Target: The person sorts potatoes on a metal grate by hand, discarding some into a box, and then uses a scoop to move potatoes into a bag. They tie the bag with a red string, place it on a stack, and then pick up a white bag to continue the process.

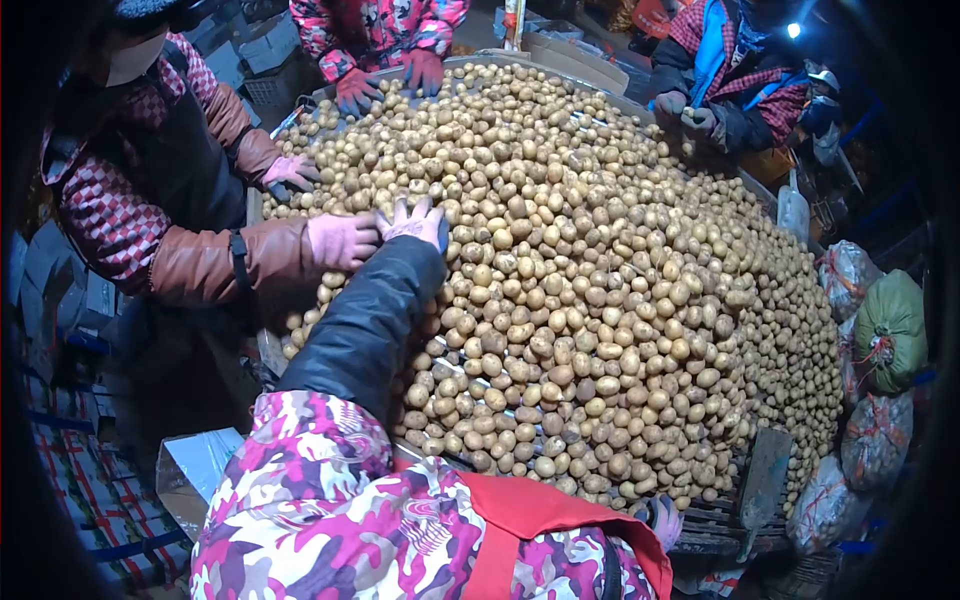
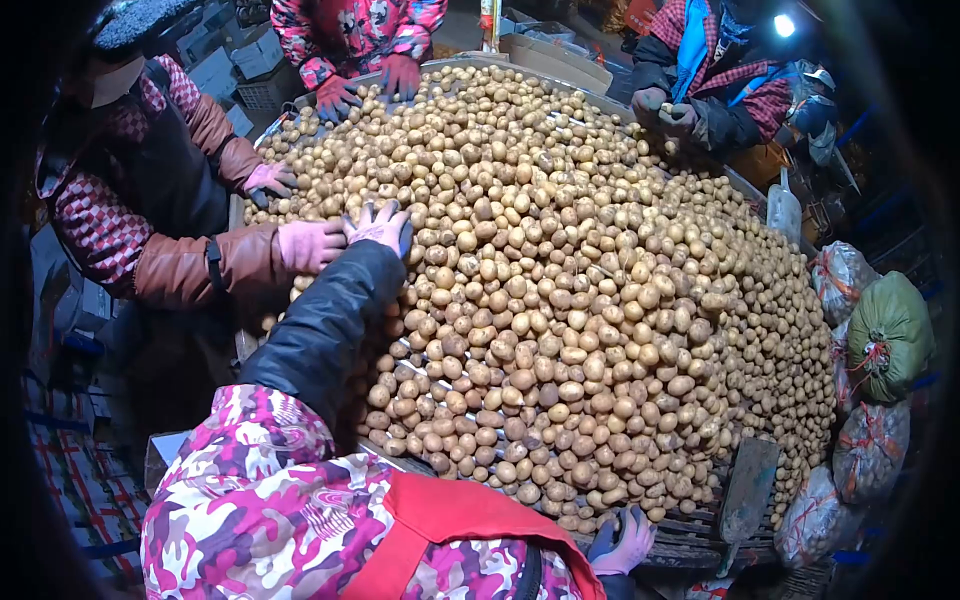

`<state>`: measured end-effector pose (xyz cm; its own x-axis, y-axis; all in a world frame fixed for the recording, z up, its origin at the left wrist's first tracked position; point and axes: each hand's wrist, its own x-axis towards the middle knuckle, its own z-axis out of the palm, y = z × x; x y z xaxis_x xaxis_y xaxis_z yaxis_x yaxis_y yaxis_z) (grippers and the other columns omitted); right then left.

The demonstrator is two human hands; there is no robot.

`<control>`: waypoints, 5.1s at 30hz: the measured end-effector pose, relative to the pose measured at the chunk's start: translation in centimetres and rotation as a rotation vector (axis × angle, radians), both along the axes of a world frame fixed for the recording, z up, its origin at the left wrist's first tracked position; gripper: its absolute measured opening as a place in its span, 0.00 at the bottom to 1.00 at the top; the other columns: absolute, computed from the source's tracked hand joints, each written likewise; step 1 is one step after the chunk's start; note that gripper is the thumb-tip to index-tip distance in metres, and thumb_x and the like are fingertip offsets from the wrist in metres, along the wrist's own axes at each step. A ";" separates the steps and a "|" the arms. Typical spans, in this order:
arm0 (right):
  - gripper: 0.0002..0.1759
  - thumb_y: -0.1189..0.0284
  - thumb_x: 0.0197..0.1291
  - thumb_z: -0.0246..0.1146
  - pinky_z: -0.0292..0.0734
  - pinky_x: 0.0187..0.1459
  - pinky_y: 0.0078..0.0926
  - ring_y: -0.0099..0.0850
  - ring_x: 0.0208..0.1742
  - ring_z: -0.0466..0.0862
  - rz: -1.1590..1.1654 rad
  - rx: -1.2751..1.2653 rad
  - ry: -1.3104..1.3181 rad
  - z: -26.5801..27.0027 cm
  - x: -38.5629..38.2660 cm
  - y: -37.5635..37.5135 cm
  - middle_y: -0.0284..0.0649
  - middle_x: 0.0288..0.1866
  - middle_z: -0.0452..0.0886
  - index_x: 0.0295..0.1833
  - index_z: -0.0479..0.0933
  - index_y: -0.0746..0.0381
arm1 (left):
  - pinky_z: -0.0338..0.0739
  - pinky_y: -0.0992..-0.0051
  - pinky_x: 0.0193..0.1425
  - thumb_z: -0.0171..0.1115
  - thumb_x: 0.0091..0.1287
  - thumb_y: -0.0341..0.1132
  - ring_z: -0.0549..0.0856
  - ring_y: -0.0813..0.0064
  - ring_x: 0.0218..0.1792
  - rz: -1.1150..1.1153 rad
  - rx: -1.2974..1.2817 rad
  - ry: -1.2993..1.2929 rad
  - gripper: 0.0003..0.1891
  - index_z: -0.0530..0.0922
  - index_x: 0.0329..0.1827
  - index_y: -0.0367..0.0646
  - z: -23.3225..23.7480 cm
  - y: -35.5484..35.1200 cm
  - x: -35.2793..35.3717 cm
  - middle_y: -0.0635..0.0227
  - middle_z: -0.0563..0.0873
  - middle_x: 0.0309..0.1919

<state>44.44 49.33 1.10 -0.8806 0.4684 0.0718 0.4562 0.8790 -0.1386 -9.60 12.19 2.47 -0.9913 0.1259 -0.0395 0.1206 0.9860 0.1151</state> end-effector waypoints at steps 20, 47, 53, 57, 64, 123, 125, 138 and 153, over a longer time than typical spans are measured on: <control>0.19 0.64 0.64 0.63 0.66 0.67 0.52 0.49 0.64 0.77 0.054 -0.014 -0.004 0.4 -0.4 0.2 0.47 0.64 0.79 0.58 0.79 0.61 | 0.63 0.38 0.73 0.66 0.64 0.53 0.73 0.50 0.70 -0.603 0.207 0.113 0.29 0.77 0.66 0.54 -1.8 -0.8 25.1 0.54 0.78 0.65; 0.20 0.63 0.61 0.65 0.62 0.73 0.58 0.47 0.65 0.78 -0.019 0.001 0.039 1.7 -1.2 -1.5 0.45 0.61 0.81 0.57 0.80 0.59 | 0.74 0.50 0.62 0.63 0.57 0.35 0.80 0.60 0.60 -0.977 0.415 0.208 0.19 0.81 0.54 0.51 0.5 18.5 20.4 0.64 0.83 0.53; 0.20 0.64 0.61 0.66 0.61 0.73 0.59 0.49 0.64 0.78 -0.008 0.004 0.037 1.1 -0.5 -1.1 0.46 0.62 0.80 0.57 0.80 0.60 | 0.60 0.29 0.70 0.61 0.62 0.39 0.68 0.53 0.73 -0.912 0.322 0.235 0.21 0.80 0.60 0.57 -0.7 23.2 15.5 0.60 0.75 0.68; 0.20 0.64 0.61 0.65 0.59 0.75 0.59 0.49 0.67 0.76 -0.006 -0.024 0.027 0.2 -0.1 -0.6 0.47 0.64 0.79 0.57 0.79 0.59 | 0.51 0.24 0.72 0.71 0.51 0.41 0.61 0.42 0.77 -0.822 0.131 0.218 0.31 0.78 0.63 0.63 -0.1 23.4 10.3 0.57 0.67 0.74; 0.21 0.65 0.62 0.64 0.59 0.75 0.59 0.48 0.66 0.76 0.008 -0.021 0.025 0.1 0.1 -0.4 0.46 0.63 0.79 0.60 0.78 0.59 | 0.48 0.23 0.73 0.73 0.53 0.43 0.56 0.39 0.80 -0.523 0.022 0.123 0.31 0.77 0.63 0.67 1.2 19.5 3.6 0.60 0.64 0.78; 0.17 0.65 0.61 0.67 0.68 0.69 0.53 0.47 0.60 0.81 -0.015 0.069 0.168 0.9 -0.6 -1.4 0.45 0.56 0.84 0.54 0.82 0.61 | 0.70 0.58 0.71 0.68 0.60 0.37 0.78 0.54 0.64 -0.646 0.197 -0.093 0.31 0.77 0.69 0.64 -1.0 15.3 12.6 0.61 0.82 0.59; 0.18 0.65 0.61 0.67 0.68 0.69 0.53 0.47 0.61 0.81 -0.013 0.070 0.171 0.6 -0.5 -1.4 0.44 0.56 0.84 0.54 0.82 0.60 | 0.71 0.59 0.70 0.69 0.59 0.36 0.78 0.54 0.64 -0.681 0.159 -0.164 0.31 0.77 0.69 0.64 0.3 15.1 11.8 0.61 0.82 0.59; 0.18 0.66 0.60 0.66 0.67 0.69 0.51 0.48 0.60 0.80 -0.006 0.031 0.172 0.3 -0.3 -1.1 0.47 0.56 0.83 0.54 0.82 0.60 | 0.81 0.67 0.63 0.68 0.71 0.39 0.84 0.68 0.59 0.016 1.795 -1.115 0.24 0.75 0.68 0.46 1.0 7.6 19.6 0.67 0.83 0.58; 0.16 0.65 0.62 0.66 0.70 0.67 0.50 0.48 0.57 0.82 0.009 0.036 0.189 0.4 -0.5 -1.1 0.47 0.54 0.84 0.54 0.82 0.60 | 0.80 0.64 0.67 0.67 0.69 0.31 0.82 0.65 0.62 -0.156 1.733 -0.943 0.35 0.64 0.78 0.41 0.3 3.5 22.8 0.62 0.76 0.68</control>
